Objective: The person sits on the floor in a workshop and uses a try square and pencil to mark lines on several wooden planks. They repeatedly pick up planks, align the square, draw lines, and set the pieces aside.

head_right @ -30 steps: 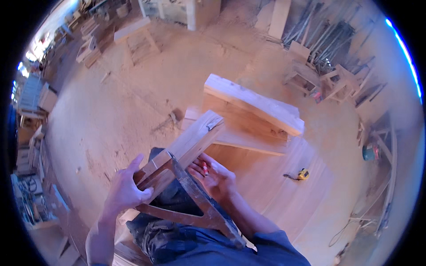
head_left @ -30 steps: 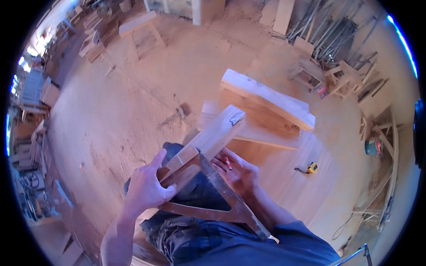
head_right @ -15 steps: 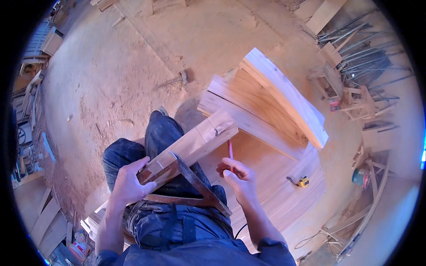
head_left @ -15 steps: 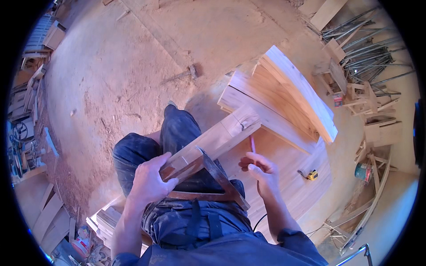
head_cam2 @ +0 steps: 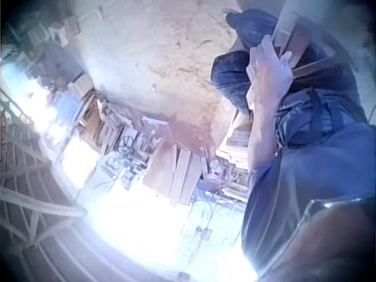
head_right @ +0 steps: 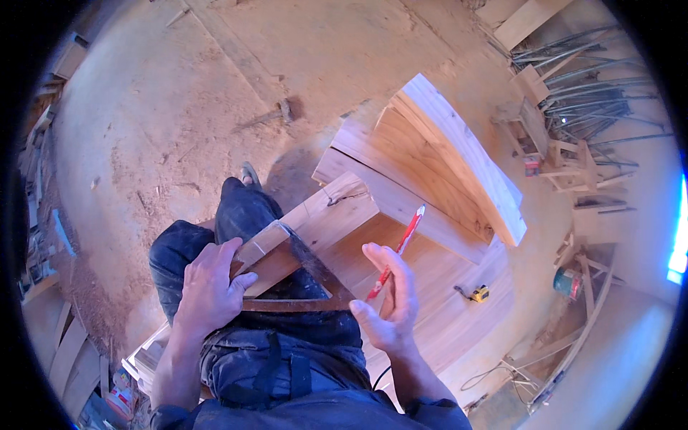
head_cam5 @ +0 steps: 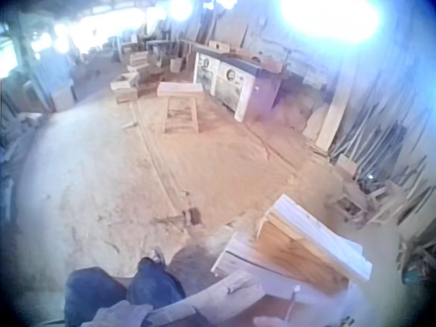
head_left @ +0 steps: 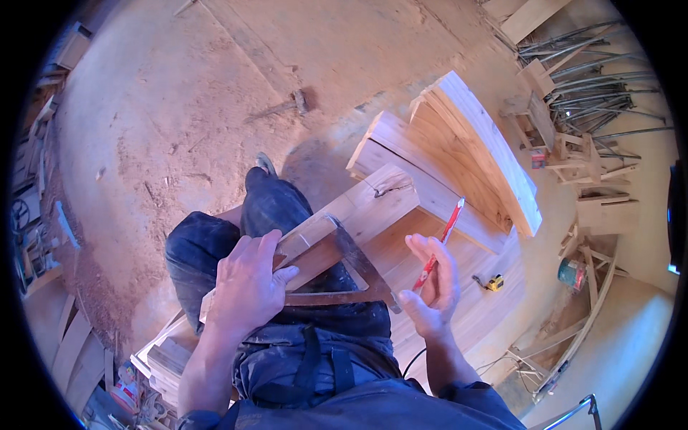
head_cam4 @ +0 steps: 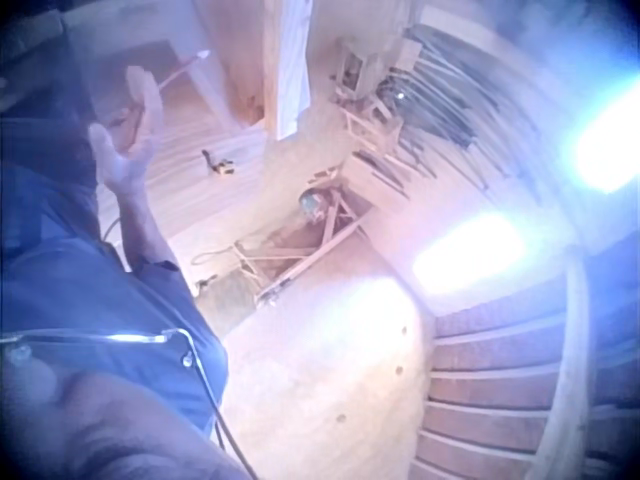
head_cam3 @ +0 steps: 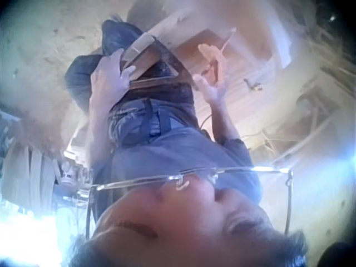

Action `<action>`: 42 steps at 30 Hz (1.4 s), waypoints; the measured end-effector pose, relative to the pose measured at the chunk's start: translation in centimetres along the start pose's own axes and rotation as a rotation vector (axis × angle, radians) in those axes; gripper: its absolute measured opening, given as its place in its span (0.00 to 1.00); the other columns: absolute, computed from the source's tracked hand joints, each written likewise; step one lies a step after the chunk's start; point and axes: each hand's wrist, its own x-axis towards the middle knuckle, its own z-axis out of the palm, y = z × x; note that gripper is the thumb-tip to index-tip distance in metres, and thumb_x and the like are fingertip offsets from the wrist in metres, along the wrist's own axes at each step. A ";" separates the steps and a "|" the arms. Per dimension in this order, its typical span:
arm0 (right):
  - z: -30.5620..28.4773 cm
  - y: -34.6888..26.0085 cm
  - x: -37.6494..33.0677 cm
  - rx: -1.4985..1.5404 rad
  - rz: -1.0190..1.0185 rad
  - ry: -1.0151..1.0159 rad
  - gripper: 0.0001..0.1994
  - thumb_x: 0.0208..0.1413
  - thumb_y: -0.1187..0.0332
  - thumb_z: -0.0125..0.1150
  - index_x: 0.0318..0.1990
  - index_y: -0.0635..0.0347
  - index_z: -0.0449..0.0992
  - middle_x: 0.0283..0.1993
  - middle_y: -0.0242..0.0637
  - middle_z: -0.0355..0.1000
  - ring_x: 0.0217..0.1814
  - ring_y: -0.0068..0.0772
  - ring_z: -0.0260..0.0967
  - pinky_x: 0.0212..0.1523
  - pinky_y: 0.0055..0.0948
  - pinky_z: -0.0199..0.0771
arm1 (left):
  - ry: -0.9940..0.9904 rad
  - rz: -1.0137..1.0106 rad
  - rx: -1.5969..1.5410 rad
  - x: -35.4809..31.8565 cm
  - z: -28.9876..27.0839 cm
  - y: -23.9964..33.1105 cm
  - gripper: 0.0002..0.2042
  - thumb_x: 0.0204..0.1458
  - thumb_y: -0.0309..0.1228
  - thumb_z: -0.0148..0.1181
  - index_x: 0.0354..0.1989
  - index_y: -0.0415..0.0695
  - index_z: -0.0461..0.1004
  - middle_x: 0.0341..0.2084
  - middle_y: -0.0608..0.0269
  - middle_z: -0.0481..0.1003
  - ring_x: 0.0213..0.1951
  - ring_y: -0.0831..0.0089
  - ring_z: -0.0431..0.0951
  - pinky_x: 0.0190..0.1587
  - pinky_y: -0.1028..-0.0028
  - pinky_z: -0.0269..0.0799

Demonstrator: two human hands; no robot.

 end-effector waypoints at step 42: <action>-2.8 0.9 0.8 0.042 -0.100 -0.110 0.15 0.62 0.65 0.66 0.51 0.67 0.80 0.40 0.45 0.81 0.41 0.38 0.78 0.44 0.31 0.76 | 0.037 0.049 0.137 0.3 2.4 3.0 0.24 0.51 0.31 0.73 0.53 0.39 0.70 0.39 0.45 0.76 0.45 0.46 0.78 0.46 0.53 0.74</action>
